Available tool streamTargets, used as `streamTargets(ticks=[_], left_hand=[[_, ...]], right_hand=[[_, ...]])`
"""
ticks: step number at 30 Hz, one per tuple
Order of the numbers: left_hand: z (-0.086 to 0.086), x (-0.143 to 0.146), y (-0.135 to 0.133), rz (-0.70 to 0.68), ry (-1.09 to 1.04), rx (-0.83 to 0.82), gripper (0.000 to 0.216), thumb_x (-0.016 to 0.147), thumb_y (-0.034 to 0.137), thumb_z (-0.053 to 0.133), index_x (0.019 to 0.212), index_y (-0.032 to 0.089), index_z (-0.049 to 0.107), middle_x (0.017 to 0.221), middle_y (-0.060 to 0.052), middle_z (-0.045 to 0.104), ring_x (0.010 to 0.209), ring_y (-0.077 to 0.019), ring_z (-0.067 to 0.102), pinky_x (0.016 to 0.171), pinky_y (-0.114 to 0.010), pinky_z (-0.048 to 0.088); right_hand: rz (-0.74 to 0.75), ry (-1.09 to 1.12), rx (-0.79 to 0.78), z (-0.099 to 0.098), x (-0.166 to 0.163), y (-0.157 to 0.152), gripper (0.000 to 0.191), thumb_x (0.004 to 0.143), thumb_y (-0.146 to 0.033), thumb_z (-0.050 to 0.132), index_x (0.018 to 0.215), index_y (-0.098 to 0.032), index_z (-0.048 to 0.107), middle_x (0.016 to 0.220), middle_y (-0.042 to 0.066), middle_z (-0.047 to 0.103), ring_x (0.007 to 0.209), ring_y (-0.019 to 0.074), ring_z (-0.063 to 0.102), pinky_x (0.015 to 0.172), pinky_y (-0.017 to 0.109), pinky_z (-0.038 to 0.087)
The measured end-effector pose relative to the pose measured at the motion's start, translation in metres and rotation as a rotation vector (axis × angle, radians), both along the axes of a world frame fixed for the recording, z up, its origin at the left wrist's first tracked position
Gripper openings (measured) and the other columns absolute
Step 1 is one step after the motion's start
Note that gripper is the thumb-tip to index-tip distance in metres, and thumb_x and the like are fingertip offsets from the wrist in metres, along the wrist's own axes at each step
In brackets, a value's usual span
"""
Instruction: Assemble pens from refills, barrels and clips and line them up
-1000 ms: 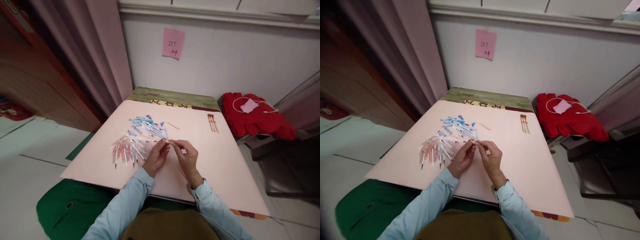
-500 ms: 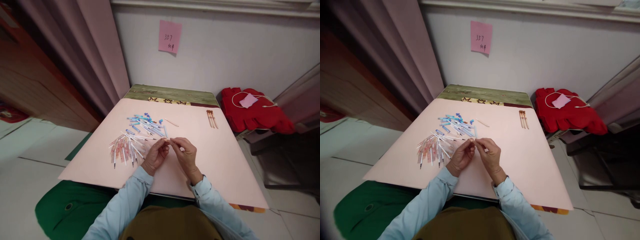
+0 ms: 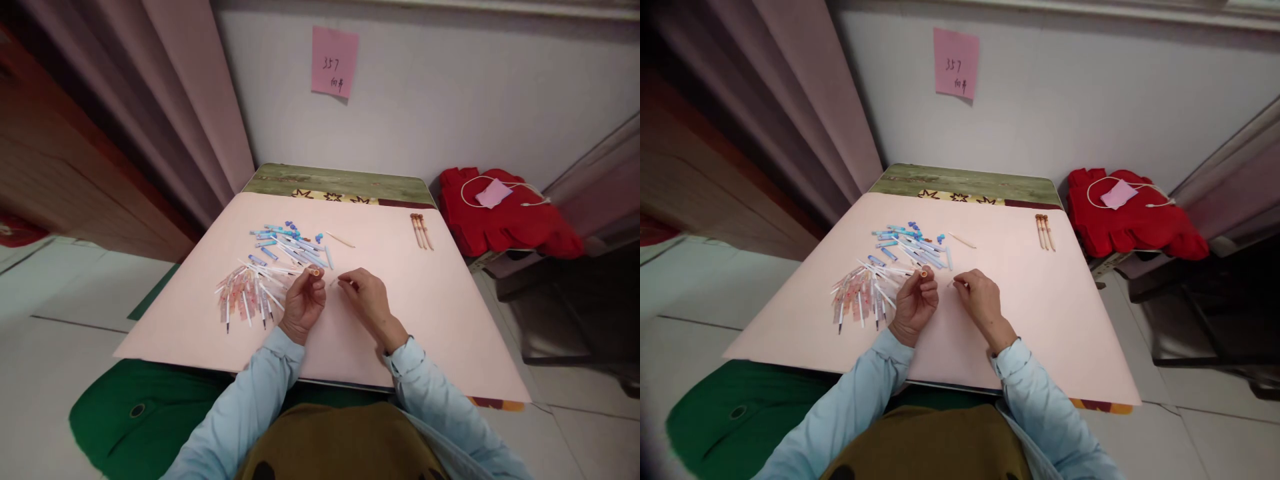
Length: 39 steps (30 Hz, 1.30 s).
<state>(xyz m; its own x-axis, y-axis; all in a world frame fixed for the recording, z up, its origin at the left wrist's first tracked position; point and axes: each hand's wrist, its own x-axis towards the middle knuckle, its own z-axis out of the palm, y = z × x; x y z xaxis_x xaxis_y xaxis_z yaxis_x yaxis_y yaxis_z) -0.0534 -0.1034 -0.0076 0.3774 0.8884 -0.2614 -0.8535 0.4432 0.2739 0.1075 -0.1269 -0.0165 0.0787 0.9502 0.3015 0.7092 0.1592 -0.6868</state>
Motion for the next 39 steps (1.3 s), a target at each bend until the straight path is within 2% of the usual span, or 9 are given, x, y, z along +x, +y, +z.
streamTargets(ticks=[4, 9, 12, 15, 18, 20, 25, 32, 39], left_hand=[[-0.004, 0.000, 0.000, -0.073, 0.029, 0.050, 0.008, 0.091, 0.013, 0.055, 0.091, 0.011, 0.063, 0.080, -0.003, 0.067, 0.055, -0.0035, 0.059, 0.049, -0.009, 0.050], [-0.008, 0.000, 0.001, -0.079, 0.048, 0.016, 0.010, 0.091, 0.012, 0.054, 0.090, 0.010, 0.064, 0.081, -0.005, 0.070, 0.057, -0.0049, 0.063, 0.052, -0.010, 0.053], [-0.008, 0.001, 0.002, -0.059, 0.072, -0.028, 0.010, 0.090, 0.010, 0.055, 0.089, 0.010, 0.066, 0.082, -0.005, 0.071, 0.058, -0.0053, 0.064, 0.053, -0.010, 0.054], [-0.009, 0.002, 0.003, -0.053, 0.090, -0.038, 0.009, 0.089, 0.009, 0.058, 0.088, 0.010, 0.067, 0.083, -0.006, 0.073, 0.058, -0.0056, 0.065, 0.052, -0.010, 0.054], [-0.010, 0.003, 0.003, -0.041, 0.119, -0.023, 0.008, 0.088, 0.011, 0.060, 0.087, 0.009, 0.068, 0.084, -0.007, 0.074, 0.058, -0.0066, 0.066, 0.052, -0.011, 0.055], [-0.011, 0.004, 0.003, -0.029, 0.134, -0.020, 0.009, 0.089, 0.012, 0.060, 0.088, 0.009, 0.069, 0.085, -0.007, 0.075, 0.060, -0.0073, 0.067, 0.054, -0.012, 0.056], [-0.015, 0.004, 0.003, -0.026, 0.136, 0.012, 0.008, 0.088, 0.013, 0.063, 0.089, 0.008, 0.069, 0.085, -0.008, 0.076, 0.060, -0.0077, 0.068, 0.056, -0.013, 0.057], [-0.017, 0.006, 0.002, -0.031, 0.161, 0.037, 0.005, 0.085, 0.014, 0.065, 0.087, 0.010, 0.068, 0.079, -0.005, 0.074, 0.060, -0.0081, 0.068, 0.057, -0.014, 0.057], [-0.017, 0.005, 0.001, -0.075, 0.181, 0.100, 0.009, 0.081, 0.016, 0.071, 0.088, 0.011, 0.067, 0.077, -0.002, 0.072, 0.059, -0.0090, 0.067, 0.052, -0.015, 0.055]], right_hand=[[0.097, -0.220, -0.115, -0.003, -0.006, 0.009, 0.020, 0.089, -0.021, 0.060, 0.103, -0.028, 0.073, 0.101, 0.001, 0.070, 0.081, 0.0153, 0.065, 0.068, 0.025, 0.045], [0.039, -0.270, -0.114, -0.011, -0.011, 0.010, 0.014, 0.091, -0.022, 0.055, 0.087, -0.022, 0.068, 0.091, 0.003, 0.068, 0.075, 0.0154, 0.063, 0.062, 0.024, 0.041], [-0.053, -0.090, -0.053, -0.004, -0.009, 0.005, 0.013, 0.093, -0.023, 0.050, 0.089, -0.021, 0.062, 0.080, 0.001, 0.067, 0.067, 0.0153, 0.061, 0.061, 0.025, 0.042], [-0.105, 0.216, 0.051, 0.019, -0.008, -0.002, 0.014, 0.095, -0.030, 0.050, 0.090, -0.022, 0.060, 0.071, -0.002, 0.064, 0.062, 0.0140, 0.063, 0.061, 0.024, 0.048], [-0.049, 0.340, 0.143, 0.044, -0.014, -0.008, 0.013, 0.093, -0.033, 0.055, 0.092, -0.022, 0.062, 0.080, 0.000, 0.069, 0.070, 0.0144, 0.069, 0.066, 0.025, 0.054], [-0.005, 0.359, 0.163, 0.052, -0.019, -0.011, 0.012, 0.092, -0.032, 0.057, 0.094, -0.022, 0.064, 0.084, 0.001, 0.071, 0.074, 0.0152, 0.071, 0.070, 0.026, 0.056], [0.011, 0.397, 0.128, 0.046, -0.026, -0.017, 0.012, 0.092, -0.032, 0.060, 0.095, -0.022, 0.067, 0.082, 0.002, 0.074, 0.075, 0.0161, 0.073, 0.069, 0.026, 0.058], [0.045, 0.183, 0.198, 0.049, -0.021, -0.022, 0.011, 0.091, -0.028, 0.063, 0.091, -0.022, 0.072, 0.085, 0.002, 0.074, 0.071, 0.0139, 0.070, 0.068, 0.025, 0.056], [0.044, 0.141, 0.187, 0.045, -0.022, -0.018, 0.010, 0.089, -0.027, 0.065, 0.089, -0.023, 0.074, 0.084, 0.002, 0.073, 0.072, 0.0145, 0.066, 0.067, 0.026, 0.053]])
